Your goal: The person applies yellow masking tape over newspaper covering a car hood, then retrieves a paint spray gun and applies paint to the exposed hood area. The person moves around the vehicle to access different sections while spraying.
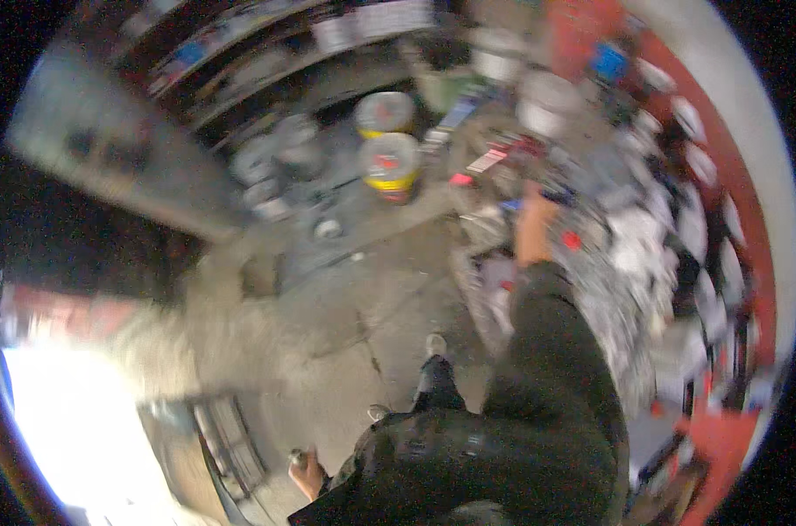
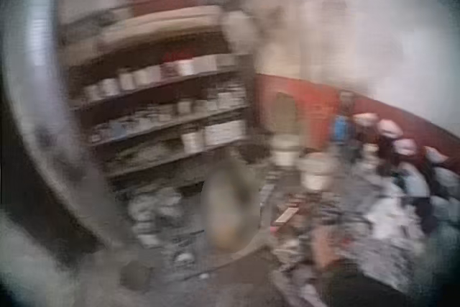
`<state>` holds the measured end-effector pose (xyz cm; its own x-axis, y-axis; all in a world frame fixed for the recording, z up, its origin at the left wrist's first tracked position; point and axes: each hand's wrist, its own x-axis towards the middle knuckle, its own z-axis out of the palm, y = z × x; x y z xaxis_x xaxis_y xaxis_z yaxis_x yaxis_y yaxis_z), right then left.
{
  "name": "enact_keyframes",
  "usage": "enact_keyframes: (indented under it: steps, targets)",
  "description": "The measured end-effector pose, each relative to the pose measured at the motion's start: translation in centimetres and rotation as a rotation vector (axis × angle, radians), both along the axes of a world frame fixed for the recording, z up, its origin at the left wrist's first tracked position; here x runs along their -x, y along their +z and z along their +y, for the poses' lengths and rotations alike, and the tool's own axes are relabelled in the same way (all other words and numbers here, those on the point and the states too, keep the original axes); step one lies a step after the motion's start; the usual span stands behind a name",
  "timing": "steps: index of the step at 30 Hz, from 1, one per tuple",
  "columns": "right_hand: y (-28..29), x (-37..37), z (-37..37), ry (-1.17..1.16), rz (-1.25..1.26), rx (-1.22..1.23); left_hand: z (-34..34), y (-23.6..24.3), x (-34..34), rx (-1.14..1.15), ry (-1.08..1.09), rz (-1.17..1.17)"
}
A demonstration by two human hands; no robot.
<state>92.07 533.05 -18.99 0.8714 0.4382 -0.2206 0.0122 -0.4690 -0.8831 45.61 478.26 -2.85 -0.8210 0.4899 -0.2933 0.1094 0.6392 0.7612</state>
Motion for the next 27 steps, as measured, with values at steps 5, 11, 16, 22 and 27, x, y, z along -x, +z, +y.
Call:
enact_keyframes:
  steps: [5,11,16,22,27]
  targets:
    - [-0.9,-2.4,-1.6,0.153,-0.075,-0.131,0.2,3.6,-0.7,0.14,-0.06,-0.076]
    - [-0.4,2.5,-3.4,0.323,-0.198,-0.342,-7.1,3.3,-0.9,-0.037,-0.092,-0.072]
    - [3.6,12.8,-10.9,0.495,-0.065,-0.504,-15.4,1.5,-0.1,-0.267,-0.069,-0.081]
    - [15.3,38.9,-33.3,0.984,0.615,-0.592,-24.6,-1.3,4.2,-0.364,-0.105,0.273]
    - [28.4,60.1,-53.4,1.704,1.893,-0.533,-32.1,5.3,9.7,-0.388,0.152,0.134]
